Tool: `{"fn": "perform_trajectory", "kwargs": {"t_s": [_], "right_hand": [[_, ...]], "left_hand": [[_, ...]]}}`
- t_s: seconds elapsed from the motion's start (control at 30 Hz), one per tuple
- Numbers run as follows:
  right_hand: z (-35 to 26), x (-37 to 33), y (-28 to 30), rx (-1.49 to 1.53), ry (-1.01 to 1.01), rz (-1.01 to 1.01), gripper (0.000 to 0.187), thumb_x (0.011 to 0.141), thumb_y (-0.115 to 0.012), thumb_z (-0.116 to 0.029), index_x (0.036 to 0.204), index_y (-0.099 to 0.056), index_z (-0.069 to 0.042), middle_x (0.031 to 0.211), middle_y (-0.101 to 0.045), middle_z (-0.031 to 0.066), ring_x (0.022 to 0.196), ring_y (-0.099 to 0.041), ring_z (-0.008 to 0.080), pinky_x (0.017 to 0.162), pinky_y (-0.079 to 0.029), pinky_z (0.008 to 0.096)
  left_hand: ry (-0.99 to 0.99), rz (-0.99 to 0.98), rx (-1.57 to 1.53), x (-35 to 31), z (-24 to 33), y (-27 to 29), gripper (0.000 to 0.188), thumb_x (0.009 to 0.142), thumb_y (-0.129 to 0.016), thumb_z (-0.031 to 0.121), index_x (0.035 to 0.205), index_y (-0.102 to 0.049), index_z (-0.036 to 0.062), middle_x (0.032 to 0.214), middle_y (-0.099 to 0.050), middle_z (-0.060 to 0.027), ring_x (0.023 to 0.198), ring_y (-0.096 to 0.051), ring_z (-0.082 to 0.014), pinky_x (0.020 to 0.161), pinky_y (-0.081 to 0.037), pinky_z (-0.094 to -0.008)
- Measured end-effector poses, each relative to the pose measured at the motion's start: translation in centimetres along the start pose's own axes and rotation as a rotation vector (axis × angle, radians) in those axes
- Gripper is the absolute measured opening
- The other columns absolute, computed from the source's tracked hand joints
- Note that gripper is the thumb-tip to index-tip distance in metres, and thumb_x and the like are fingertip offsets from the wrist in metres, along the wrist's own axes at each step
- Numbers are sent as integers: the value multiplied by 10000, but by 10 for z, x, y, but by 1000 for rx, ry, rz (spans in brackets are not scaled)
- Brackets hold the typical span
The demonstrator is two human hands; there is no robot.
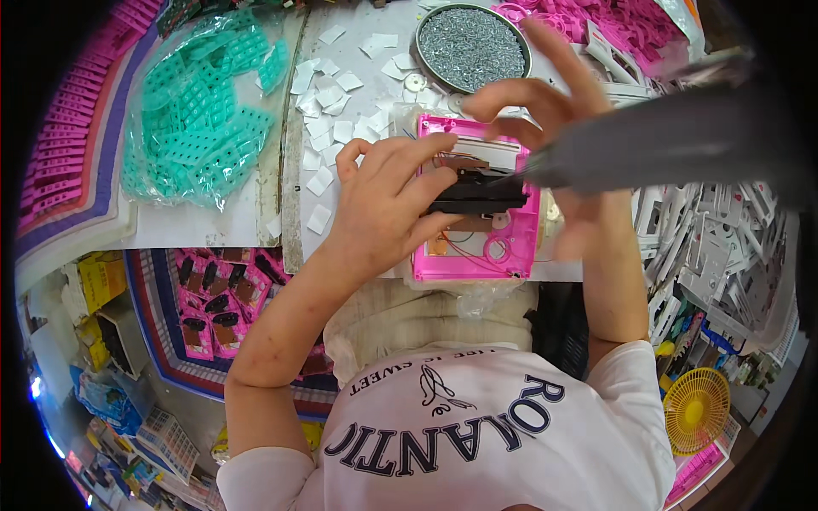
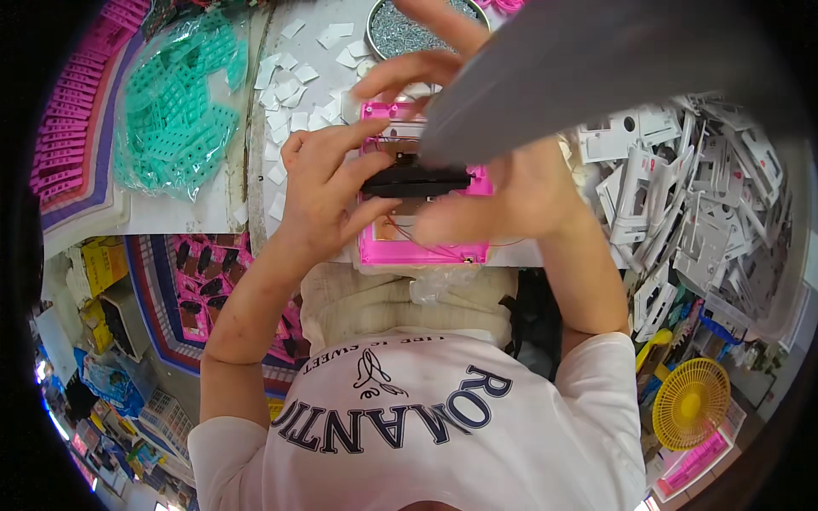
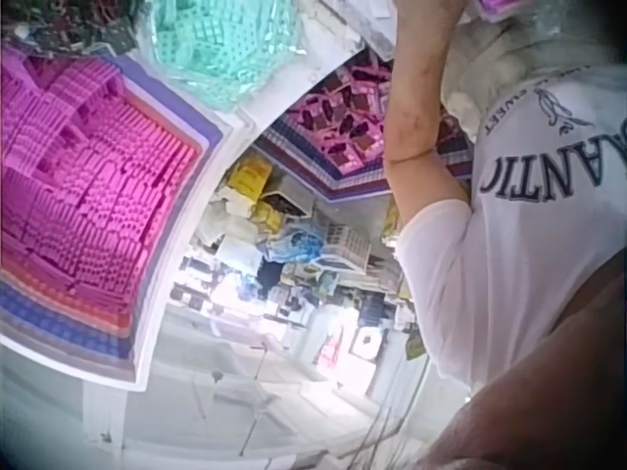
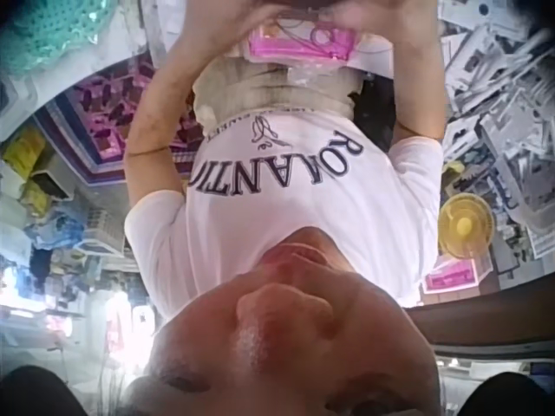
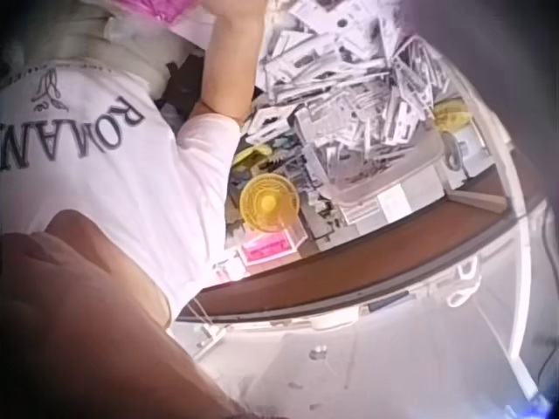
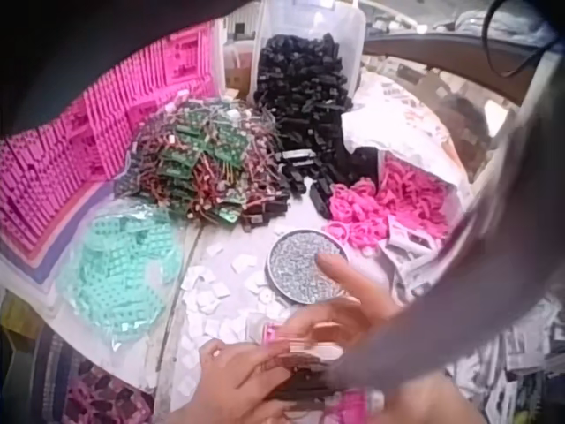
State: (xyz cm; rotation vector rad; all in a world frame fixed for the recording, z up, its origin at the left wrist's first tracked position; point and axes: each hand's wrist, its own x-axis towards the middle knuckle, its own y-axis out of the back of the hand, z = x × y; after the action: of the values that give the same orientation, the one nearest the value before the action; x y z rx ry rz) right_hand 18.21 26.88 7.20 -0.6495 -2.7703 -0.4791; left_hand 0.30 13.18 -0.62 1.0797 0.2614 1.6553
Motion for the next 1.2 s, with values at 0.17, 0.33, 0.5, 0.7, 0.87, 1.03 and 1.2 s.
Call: {"fn": "perform_trajectory", "kwargs": {"t_s": [0.17, 0.33, 0.5, 0.7, 0.87, 1.03, 1.2], "right_hand": [[11, -32, 17, -671, -56, -156, 653, 701, -855, -131, 1302, -609, -53, 1088, -677, 116, 999, -616, 320, 833, -523, 405], [24, -23, 27, -521, -72, -10, 348, 910, -713, -224, 1195, -648, -35, 965, -691, 153, 830, -638, 328, 766, -523, 393], [23, 3, 48, -240, -765, -128, 340, 1054, -554, -281, 1063, -705, 24, 691, -622, 27, 608, -567, 95, 549, -417, 284], [11, 3, 40, -939, -427, 21, 411, 941, -678, -380, 1106, -692, -4, 811, -695, 135, 752, -660, 324, 704, -520, 424], [29, -21, 38, -842, -98, -103, 412, 752, -798, -158, 1131, -668, -60, 1142, -662, 113, 1084, -604, 319, 901, -521, 406], [41, -46, 7, -1029, 59, 153, 425, 730, -799, -75, 1139, -682, -68, 1185, -683, 90, 1010, -620, 306, 876, -529, 424], [-21, -28, 34, -886, -62, 28, 423, 823, -791, -105, 1219, -669, -22, 1153, -708, 139, 978, -679, 299, 851, -560, 355]], "left_hand": [[82, -14, -90, 0, -8, -6, 562, 764, -842, 358, 1208, -601, 112, 1171, -640, -40, 1048, -579, -245, 973, -309, -457], [320, 164, -389, -9, -2, -23, 738, 773, -871, 311, 1322, -477, 16, 1117, -629, -104, 1028, -565, -271, 970, -389, -435], [265, 88, -215, -7, 6, -24, 653, 812, -808, 222, 1357, -523, 2, 1148, -638, -107, 1033, -558, -274, 969, -393, -421], [137, -64, 143, 7, 18, -10, 591, 829, -760, 276, 1361, -644, 47, 1106, -634, -79, 1025, -549, -279, 961, -357, -432], [143, -73, 172, 11, 20, -11, 591, 825, -767, 279, 1362, -651, 60, 1077, -625, -76, 1042, -546, -277, 956, -354, -440], [144, -115, 294, 13, 35, -9, 575, 812, -774, 270, 1349, -668, 90, 1103, -622, -80, 1061, -544, -287, 984, -340, -461], [127, -111, 212, 31, 23, 6, 402, 800, -781, 244, 1171, -733, 94, 1061, -656, -79, 1042, -578, -301, 950, -392, -459]]}}
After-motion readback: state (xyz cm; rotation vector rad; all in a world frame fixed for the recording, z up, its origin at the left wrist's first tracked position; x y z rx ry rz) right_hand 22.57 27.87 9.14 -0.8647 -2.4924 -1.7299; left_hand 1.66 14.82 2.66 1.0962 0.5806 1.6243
